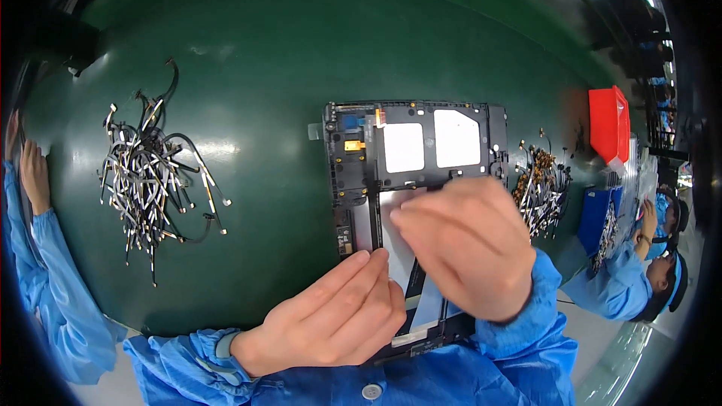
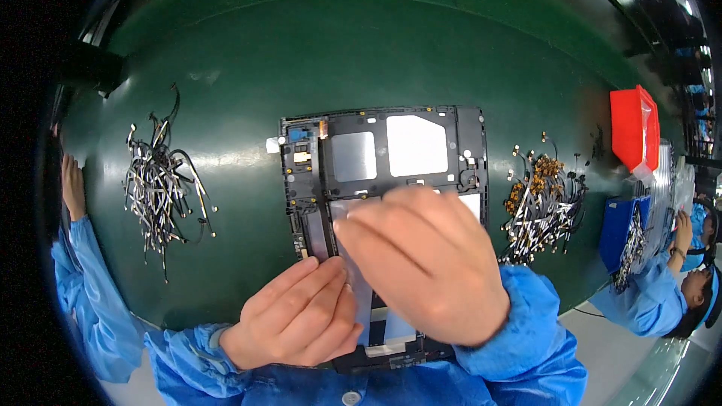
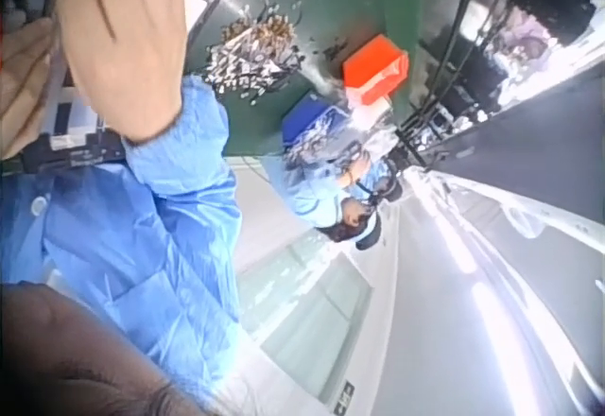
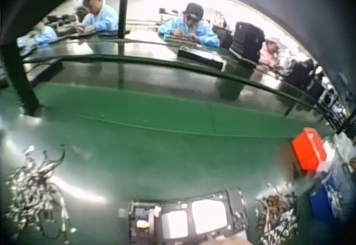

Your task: The person installs internal ribbon cables into a tablet chassis by hand, connecting electronic components on an assembly line.

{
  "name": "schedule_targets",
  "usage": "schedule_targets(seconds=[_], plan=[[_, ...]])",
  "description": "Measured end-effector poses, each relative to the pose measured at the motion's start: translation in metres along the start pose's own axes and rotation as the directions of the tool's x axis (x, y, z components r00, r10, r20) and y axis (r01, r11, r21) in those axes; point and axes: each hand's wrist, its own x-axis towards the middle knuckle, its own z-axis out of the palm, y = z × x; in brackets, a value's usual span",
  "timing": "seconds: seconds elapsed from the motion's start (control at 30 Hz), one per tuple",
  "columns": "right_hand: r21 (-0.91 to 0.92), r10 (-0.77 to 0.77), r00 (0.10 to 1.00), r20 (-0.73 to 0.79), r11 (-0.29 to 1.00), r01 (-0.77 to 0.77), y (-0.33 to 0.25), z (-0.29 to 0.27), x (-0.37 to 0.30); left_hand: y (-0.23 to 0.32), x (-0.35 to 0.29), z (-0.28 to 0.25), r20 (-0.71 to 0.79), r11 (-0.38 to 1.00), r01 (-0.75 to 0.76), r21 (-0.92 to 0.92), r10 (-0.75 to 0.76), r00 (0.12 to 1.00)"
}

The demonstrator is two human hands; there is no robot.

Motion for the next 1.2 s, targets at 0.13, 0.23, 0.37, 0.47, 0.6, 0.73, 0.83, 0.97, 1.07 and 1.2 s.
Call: schedule_targets(seconds=[0.13,0.23,0.37,0.47,0.6,0.73,0.83,0.97,1.07,1.2], plan=[[-0.045,-0.09,0.985,0.147,0.994,0.098,-0.006,0.0,-0.014,0.001,0.0,0.0,-0.021,1.0,-0.015,0.027,0.016,1.0],[-0.077,-0.082,0.988,0.131,0.993,0.093,-0.007,0.004,-0.012,0.0,0.001,-0.001,-0.006,1.0,-0.025,0.016,0.025,1.0],[-0.128,-0.003,1.0,0.0,0.992,0.003,-0.006,0.013,0.004,0.001,0.001,-0.003,0.001,1.0,-0.015,0.01,0.015,1.0],[-0.087,-0.039,0.999,0.005,0.995,0.039,-0.005,0.011,0.007,0.005,0.001,-0.012,0.053,0.999,-0.028,0.028,0.026,0.998],[-0.121,-0.087,0.994,0.066,0.988,0.095,0.002,0.0,-0.002,0.014,-0.007,-0.033,0.129,0.996,0.025,0.084,-0.036,0.991],[-0.068,-0.122,0.99,0.074,0.989,0.127,-0.008,-0.022,-0.015,0.015,-0.033,-0.05,0.1,0.981,0.068,0.184,-0.087,0.991],[-0.053,-0.131,0.982,0.139,0.989,0.139,-0.014,-0.019,-0.027,0.013,-0.035,-0.046,0.097,0.964,0.099,0.247,-0.127,0.987],[-0.044,-0.185,0.958,0.218,0.979,0.199,-0.015,-0.007,-0.036,0.01,-0.029,-0.035,0.068,0.96,0.095,0.263,-0.117,0.991],[-0.066,-0.171,0.971,0.169,0.981,0.185,-0.019,0.0,-0.036,0.009,-0.03,-0.031,0.05,0.947,0.061,0.314,-0.081,0.995],[-0.048,-0.171,0.972,0.159,0.982,0.181,-0.022,0.003,-0.036,0.004,-0.026,-0.031,0.046,0.936,-0.029,0.35,0.014,0.999]])
